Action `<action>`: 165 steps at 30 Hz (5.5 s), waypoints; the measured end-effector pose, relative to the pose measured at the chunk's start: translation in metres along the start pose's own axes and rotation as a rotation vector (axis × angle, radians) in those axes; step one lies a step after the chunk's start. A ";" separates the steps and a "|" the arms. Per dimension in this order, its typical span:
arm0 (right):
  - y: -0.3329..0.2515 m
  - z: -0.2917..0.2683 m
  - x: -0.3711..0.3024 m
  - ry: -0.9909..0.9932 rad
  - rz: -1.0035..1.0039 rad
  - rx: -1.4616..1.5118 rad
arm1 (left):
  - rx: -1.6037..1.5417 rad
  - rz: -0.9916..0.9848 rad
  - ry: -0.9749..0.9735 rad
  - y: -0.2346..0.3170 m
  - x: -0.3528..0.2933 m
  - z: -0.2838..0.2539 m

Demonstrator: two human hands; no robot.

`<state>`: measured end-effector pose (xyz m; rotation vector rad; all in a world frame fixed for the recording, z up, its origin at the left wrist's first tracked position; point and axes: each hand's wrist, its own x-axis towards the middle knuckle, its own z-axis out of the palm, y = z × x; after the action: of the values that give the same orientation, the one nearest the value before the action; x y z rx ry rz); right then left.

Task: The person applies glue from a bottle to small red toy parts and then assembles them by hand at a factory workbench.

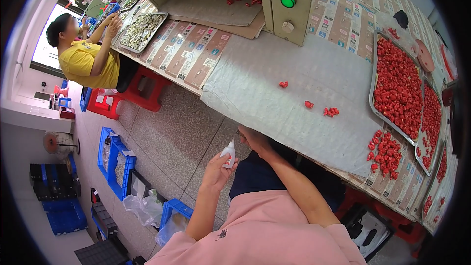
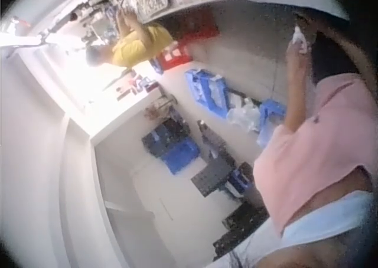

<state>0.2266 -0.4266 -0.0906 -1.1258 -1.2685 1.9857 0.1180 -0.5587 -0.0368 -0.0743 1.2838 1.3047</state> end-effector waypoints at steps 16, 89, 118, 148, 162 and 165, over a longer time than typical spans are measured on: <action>0.005 0.000 -0.004 -0.026 0.061 0.014 | 0.016 -0.001 -0.034 -0.002 -0.004 -0.003; -0.139 -0.105 -0.163 0.535 -0.539 -0.779 | -0.343 0.205 -0.044 0.025 -0.023 0.015; -0.134 -0.135 -0.176 0.794 -0.677 -0.946 | -0.072 -0.094 -0.686 -0.007 -0.060 0.152; -0.119 -0.149 -0.193 0.411 -0.293 0.208 | 1.075 1.382 -0.308 0.025 -0.007 0.220; -0.112 -0.156 -0.206 0.443 -0.256 0.292 | 0.533 0.394 -0.692 0.008 -0.016 0.218; -0.109 -0.156 -0.206 0.430 -0.286 0.262 | 0.008 -0.220 -0.797 0.003 -0.022 0.209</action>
<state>0.4662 -0.4666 0.0495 -1.0953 -0.8624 1.5392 0.2554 -0.4328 0.0605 0.2799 0.5761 0.9798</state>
